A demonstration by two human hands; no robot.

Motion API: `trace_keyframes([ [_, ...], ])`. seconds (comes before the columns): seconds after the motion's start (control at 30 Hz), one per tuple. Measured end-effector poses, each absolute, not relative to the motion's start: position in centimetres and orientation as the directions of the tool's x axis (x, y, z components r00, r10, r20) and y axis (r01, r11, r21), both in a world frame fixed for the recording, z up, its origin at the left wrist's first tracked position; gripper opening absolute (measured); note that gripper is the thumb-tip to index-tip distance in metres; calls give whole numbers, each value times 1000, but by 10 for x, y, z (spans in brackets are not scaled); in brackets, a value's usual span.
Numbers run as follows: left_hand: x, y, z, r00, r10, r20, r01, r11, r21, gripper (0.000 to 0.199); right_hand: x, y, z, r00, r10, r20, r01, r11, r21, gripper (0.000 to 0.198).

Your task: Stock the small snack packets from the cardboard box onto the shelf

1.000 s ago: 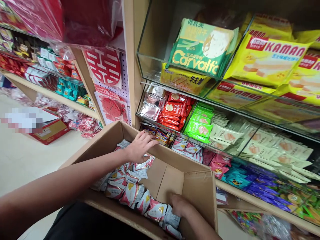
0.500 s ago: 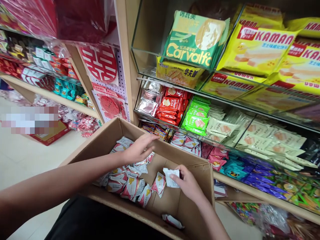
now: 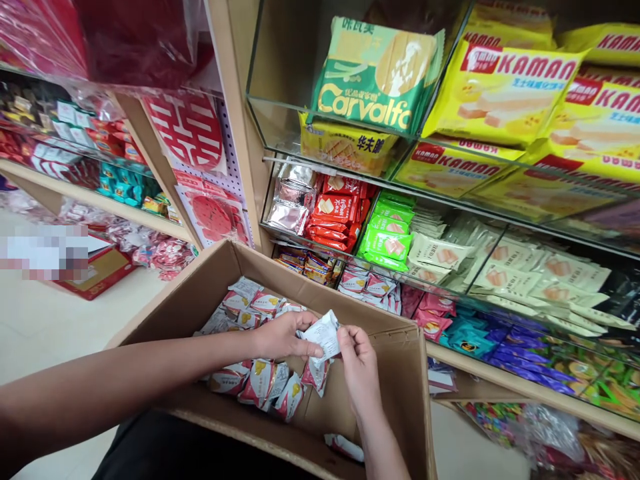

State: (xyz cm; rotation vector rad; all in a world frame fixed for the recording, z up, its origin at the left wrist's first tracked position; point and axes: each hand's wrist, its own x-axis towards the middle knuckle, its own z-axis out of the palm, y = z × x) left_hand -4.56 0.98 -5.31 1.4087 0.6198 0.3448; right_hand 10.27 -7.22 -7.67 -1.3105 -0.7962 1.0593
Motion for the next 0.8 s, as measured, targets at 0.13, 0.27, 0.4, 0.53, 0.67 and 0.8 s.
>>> trace_keyframes([
  [0.13, -45, 10, -54, 800, 589, -112, 131, 10, 991, 39, 104, -70, -76, 388, 922, 6, 59, -18, -998, 31],
  [0.27, -35, 1, -53, 573, 783, -242, -4, 298, 954, 47, 99, -64, -76, 526, 850, -7, 73, -53, -996, 35],
  [0.4, -28, -3, -53, 363, 921, -143, -17, 159, 987, 43, 88, -60, -66, 565, 825, 12, 291, -186, -939, 40],
  [0.53, -32, 3, -57, 288, 958, 13, 53, -30, 998, 41, 76, -64, -58, 577, 810, 107, 485, -234, -843, 42],
  [0.67, -36, 9, -59, 304, 952, 19, 119, -58, 991, 40, 73, -68, -57, 594, 787, 169, 524, -218, -824, 41],
  [0.8, -34, 10, -54, 327, 944, 42, 125, -87, 988, 39, 73, -71, -58, 609, 780, 143, 363, -114, -925, 39],
])
